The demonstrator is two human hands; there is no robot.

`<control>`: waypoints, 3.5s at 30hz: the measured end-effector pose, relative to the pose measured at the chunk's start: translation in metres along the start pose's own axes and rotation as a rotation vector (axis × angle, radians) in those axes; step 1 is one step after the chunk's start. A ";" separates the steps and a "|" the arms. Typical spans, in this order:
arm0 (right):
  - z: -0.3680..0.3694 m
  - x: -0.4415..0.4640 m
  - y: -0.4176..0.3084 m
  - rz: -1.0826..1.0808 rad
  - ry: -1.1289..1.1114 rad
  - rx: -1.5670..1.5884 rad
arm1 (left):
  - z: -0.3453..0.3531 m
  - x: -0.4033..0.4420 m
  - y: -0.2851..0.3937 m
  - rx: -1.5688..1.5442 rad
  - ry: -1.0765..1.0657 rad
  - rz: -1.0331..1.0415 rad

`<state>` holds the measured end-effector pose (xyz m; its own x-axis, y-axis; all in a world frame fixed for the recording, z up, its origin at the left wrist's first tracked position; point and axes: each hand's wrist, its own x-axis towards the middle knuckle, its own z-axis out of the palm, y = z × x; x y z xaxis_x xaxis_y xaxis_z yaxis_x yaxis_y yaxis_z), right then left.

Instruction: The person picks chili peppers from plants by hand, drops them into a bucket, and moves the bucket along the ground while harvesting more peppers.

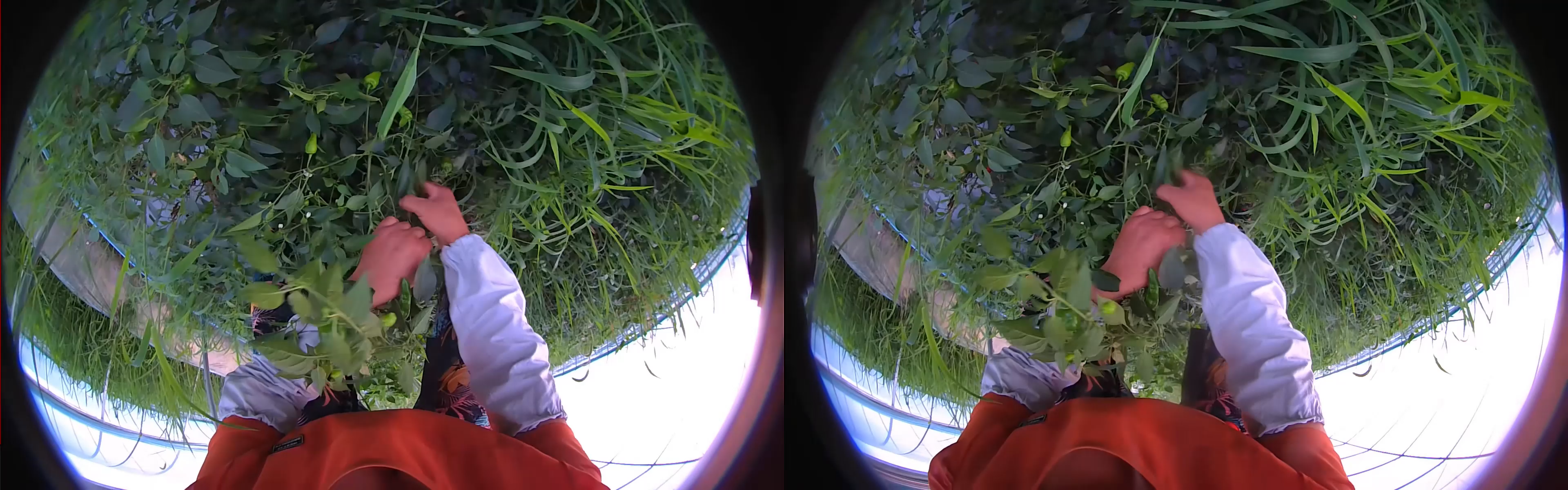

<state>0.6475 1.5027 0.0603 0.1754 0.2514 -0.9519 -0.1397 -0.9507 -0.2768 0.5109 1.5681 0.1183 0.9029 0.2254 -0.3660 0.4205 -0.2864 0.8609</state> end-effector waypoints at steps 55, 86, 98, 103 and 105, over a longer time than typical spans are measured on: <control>-0.018 -0.123 0.006 -0.596 0.415 -0.233 | -0.016 0.018 0.009 -0.277 -0.035 -0.200; -0.141 -0.047 -0.010 0.052 0.143 -1.106 | 0.004 0.009 -0.008 0.024 -0.129 -0.164; -0.136 -0.055 0.015 0.030 0.022 -0.654 | -0.005 0.016 0.014 0.113 -0.175 -0.256; -0.114 -0.151 -0.025 -0.100 0.204 -0.276 | -0.010 0.023 0.034 0.041 -0.055 -0.046; -0.097 -0.176 -0.036 -0.242 0.193 -0.192 | 0.005 0.020 0.033 0.064 -0.075 0.062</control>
<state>0.7164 1.4751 0.2509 0.3644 0.4521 -0.8141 0.1109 -0.8891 -0.4441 0.5438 1.5586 0.1377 0.9306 0.1353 -0.3400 0.3659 -0.3574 0.8593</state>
